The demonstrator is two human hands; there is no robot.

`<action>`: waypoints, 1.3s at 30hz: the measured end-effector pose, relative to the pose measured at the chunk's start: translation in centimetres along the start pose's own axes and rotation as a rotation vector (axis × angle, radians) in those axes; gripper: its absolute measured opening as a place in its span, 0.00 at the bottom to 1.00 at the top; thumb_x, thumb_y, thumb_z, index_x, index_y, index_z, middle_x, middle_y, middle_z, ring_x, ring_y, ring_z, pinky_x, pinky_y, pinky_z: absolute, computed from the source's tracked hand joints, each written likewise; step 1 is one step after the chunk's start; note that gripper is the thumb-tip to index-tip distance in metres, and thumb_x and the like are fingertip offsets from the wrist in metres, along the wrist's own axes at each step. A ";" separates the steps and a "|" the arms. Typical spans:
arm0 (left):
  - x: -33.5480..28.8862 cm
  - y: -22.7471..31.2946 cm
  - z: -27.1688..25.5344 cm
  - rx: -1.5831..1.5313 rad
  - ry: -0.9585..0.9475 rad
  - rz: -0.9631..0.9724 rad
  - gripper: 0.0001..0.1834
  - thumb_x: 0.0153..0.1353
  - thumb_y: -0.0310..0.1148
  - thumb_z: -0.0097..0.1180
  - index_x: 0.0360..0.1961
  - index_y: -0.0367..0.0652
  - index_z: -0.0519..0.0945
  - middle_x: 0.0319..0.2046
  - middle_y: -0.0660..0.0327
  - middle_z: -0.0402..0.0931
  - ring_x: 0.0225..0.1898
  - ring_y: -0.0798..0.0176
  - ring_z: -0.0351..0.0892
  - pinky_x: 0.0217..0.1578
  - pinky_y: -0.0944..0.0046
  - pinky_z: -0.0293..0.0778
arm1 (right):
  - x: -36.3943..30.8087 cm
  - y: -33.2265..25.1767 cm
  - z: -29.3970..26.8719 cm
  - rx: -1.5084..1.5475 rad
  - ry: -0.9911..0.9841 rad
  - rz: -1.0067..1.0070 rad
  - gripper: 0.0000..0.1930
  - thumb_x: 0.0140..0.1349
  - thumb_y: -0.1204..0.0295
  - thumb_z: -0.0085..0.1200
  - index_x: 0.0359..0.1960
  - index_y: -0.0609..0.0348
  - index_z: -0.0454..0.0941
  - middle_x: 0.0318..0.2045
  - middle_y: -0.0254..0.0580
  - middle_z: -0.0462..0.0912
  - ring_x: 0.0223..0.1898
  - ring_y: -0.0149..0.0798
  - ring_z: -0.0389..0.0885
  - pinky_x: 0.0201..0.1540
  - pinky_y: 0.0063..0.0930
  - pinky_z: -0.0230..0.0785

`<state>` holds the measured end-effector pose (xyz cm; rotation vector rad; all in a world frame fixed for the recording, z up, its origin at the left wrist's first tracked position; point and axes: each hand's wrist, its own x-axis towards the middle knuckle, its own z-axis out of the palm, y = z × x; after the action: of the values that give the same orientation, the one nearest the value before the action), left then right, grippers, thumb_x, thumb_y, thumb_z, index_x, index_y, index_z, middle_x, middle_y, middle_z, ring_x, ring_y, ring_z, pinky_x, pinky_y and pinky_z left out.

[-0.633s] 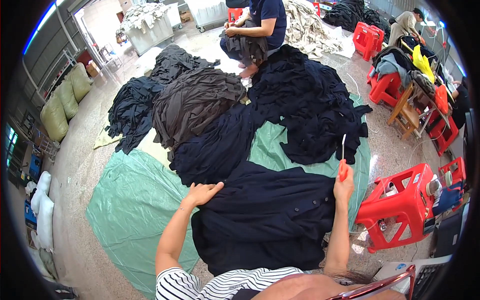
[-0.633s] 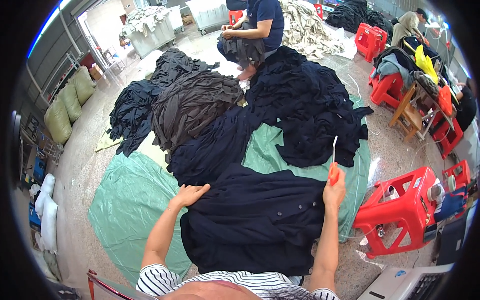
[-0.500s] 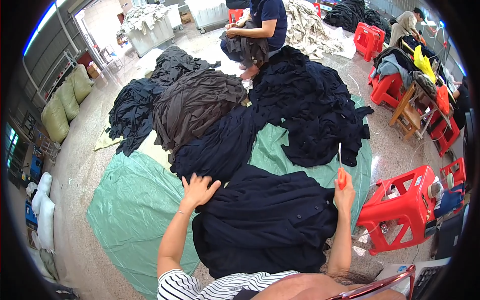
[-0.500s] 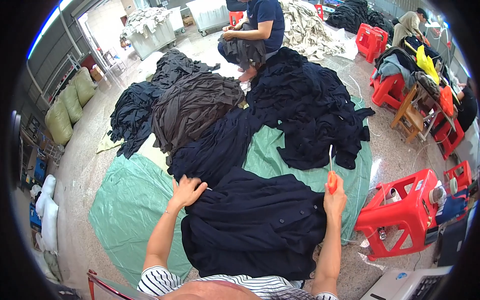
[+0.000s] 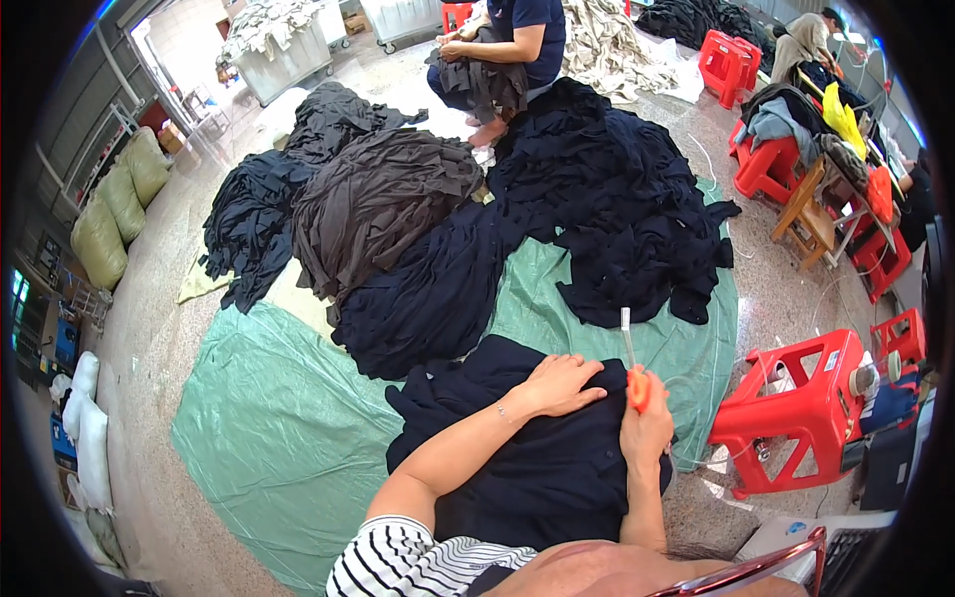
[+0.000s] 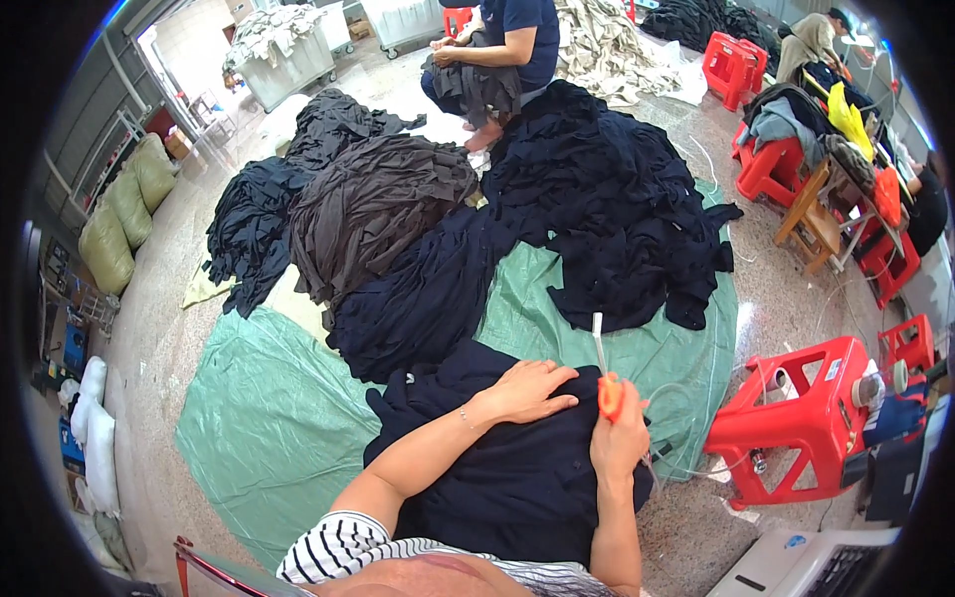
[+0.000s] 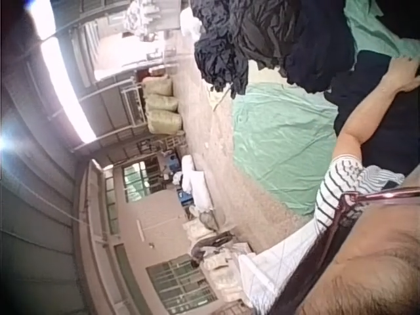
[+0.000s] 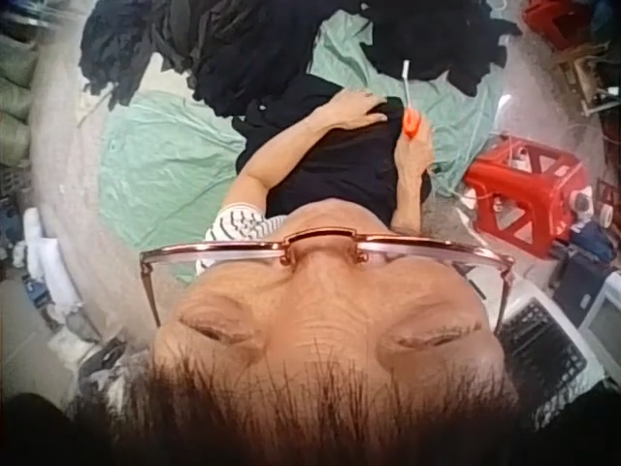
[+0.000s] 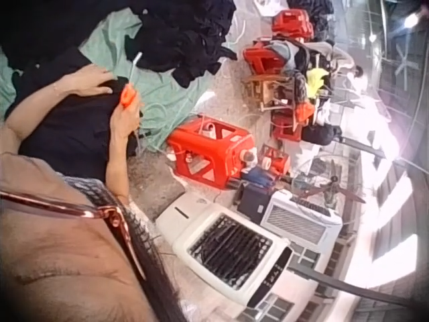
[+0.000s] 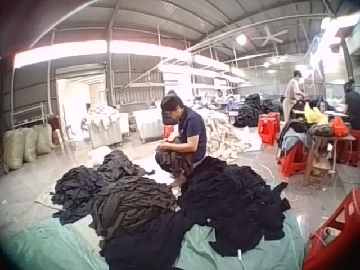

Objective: Sorting through piles of dark fabric and using scissors to trim loose threads from shirts.

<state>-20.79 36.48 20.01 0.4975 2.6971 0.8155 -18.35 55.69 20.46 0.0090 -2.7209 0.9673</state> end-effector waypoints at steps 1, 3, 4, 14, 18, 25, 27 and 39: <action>-0.3 -0.2 0.1 -0.006 0.003 -0.022 0.29 0.70 0.56 0.46 0.62 0.46 0.71 0.55 0.44 0.75 0.57 0.42 0.75 0.62 0.40 0.63 | -0.3 -0.2 -0.4 0.032 0.029 -0.001 0.18 0.65 0.70 0.57 0.56 0.55 0.75 0.42 0.56 0.84 0.41 0.62 0.83 0.40 0.50 0.74; -0.2 -0.4 -0.1 -0.019 -0.030 -0.086 0.34 0.70 0.63 0.38 0.59 0.46 0.74 0.47 0.44 0.80 0.56 0.41 0.76 0.66 0.33 0.53 | -1.2 -0.6 -1.5 -0.034 -0.035 0.048 0.18 0.65 0.69 0.57 0.56 0.55 0.75 0.43 0.56 0.84 0.43 0.62 0.83 0.42 0.49 0.74; 0.2 -0.6 -0.3 -0.016 -0.032 -0.077 0.34 0.70 0.63 0.38 0.59 0.46 0.74 0.47 0.44 0.80 0.56 0.41 0.76 0.66 0.33 0.53 | -1.7 -0.9 -2.0 -0.035 -0.025 0.057 0.18 0.64 0.70 0.58 0.56 0.56 0.75 0.44 0.56 0.84 0.43 0.62 0.83 0.43 0.49 0.74; 0.7 -1.3 -1.4 -0.015 -0.128 -0.144 0.30 0.72 0.58 0.39 0.61 0.47 0.74 0.42 0.44 0.83 0.51 0.41 0.80 0.66 0.43 0.60 | -1.4 1.5 -0.6 0.087 0.025 0.013 0.19 0.63 0.72 0.58 0.56 0.57 0.75 0.45 0.53 0.84 0.43 0.59 0.83 0.43 0.46 0.75; -0.3 -1.7 -1.2 0.008 -0.070 -0.214 0.29 0.72 0.57 0.41 0.61 0.50 0.74 0.41 0.46 0.84 0.50 0.40 0.80 0.58 0.45 0.69 | -0.7 1.9 0.2 0.097 -0.066 -0.005 0.20 0.62 0.73 0.58 0.57 0.57 0.75 0.45 0.54 0.84 0.43 0.59 0.84 0.44 0.47 0.75; -1.0 -2.7 -1.1 -0.013 -0.015 -0.243 0.28 0.71 0.57 0.42 0.60 0.49 0.74 0.41 0.45 0.83 0.48 0.39 0.80 0.50 0.46 0.74 | -0.9 1.4 1.0 0.130 -0.053 -0.026 0.21 0.61 0.74 0.56 0.58 0.55 0.75 0.45 0.55 0.84 0.43 0.60 0.83 0.44 0.49 0.74; -1.1 -2.7 -1.1 -0.008 -0.008 -0.228 0.28 0.71 0.57 0.42 0.60 0.49 0.74 0.41 0.45 0.83 0.48 0.39 0.80 0.50 0.46 0.74 | -1.1 1.3 1.1 0.132 -0.075 -0.005 0.21 0.61 0.74 0.56 0.58 0.55 0.74 0.45 0.56 0.84 0.43 0.61 0.83 0.44 0.49 0.74; -1.6 -4.7 -0.9 -0.081 0.138 -0.180 0.25 0.68 0.54 0.50 0.56 0.48 0.78 0.40 0.50 0.85 0.45 0.43 0.83 0.47 0.48 0.75 | -0.7 0.6 2.1 0.052 -0.011 -0.053 0.20 0.63 0.70 0.56 0.58 0.54 0.75 0.40 0.59 0.85 0.40 0.64 0.83 0.43 0.52 0.74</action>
<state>-20.84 31.72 18.25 0.1833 2.7688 0.9341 -18.18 54.79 18.41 0.0950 -2.6900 1.0256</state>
